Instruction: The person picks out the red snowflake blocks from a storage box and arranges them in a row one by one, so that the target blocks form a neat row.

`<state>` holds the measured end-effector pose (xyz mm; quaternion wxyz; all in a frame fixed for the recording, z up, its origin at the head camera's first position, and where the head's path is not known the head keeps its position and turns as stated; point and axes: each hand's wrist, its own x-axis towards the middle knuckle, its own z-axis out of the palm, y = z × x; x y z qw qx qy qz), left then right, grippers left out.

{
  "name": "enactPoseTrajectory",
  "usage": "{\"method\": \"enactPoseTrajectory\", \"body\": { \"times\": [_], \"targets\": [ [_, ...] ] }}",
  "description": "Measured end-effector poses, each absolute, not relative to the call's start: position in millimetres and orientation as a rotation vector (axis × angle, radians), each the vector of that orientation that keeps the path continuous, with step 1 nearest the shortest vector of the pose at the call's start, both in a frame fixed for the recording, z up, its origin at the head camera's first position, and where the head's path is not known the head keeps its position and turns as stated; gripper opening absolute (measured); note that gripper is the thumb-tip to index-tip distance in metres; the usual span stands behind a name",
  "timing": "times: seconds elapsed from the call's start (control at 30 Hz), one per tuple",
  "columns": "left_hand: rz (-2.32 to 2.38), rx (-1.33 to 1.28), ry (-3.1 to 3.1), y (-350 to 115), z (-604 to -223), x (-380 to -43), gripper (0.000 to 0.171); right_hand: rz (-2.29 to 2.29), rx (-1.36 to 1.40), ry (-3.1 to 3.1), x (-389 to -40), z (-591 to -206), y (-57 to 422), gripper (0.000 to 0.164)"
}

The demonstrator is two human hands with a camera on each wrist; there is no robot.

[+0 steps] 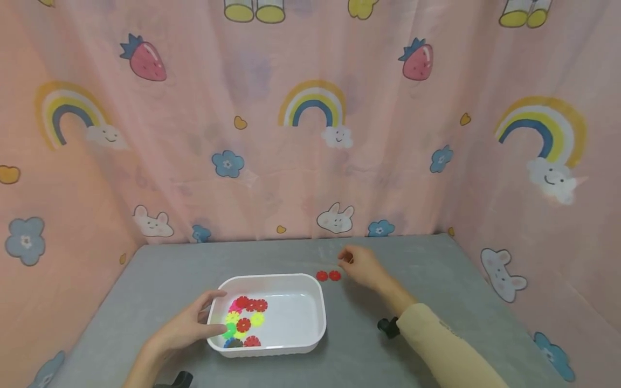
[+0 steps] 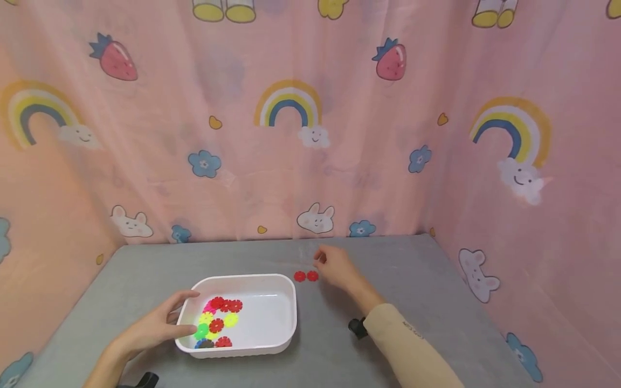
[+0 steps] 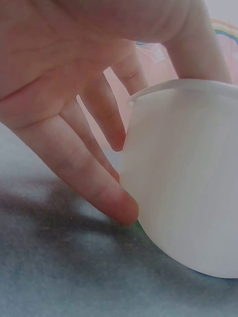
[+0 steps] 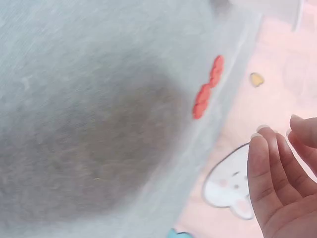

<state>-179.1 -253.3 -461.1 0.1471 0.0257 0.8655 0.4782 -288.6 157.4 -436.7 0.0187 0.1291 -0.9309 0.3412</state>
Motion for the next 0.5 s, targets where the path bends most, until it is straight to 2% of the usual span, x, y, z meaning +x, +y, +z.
{"method": "enactPoseTrajectory", "body": {
  "times": [0.27,0.5],
  "targets": [
    [1.390,0.065,2.467,-253,-463,-179,0.087,1.073,0.448,-2.876,-270,-416,138,0.018],
    [1.403,0.060,2.455,-254,-462,-179,0.085,1.093,0.540,-2.833,-258,-409,112,0.014]
  ]
}}
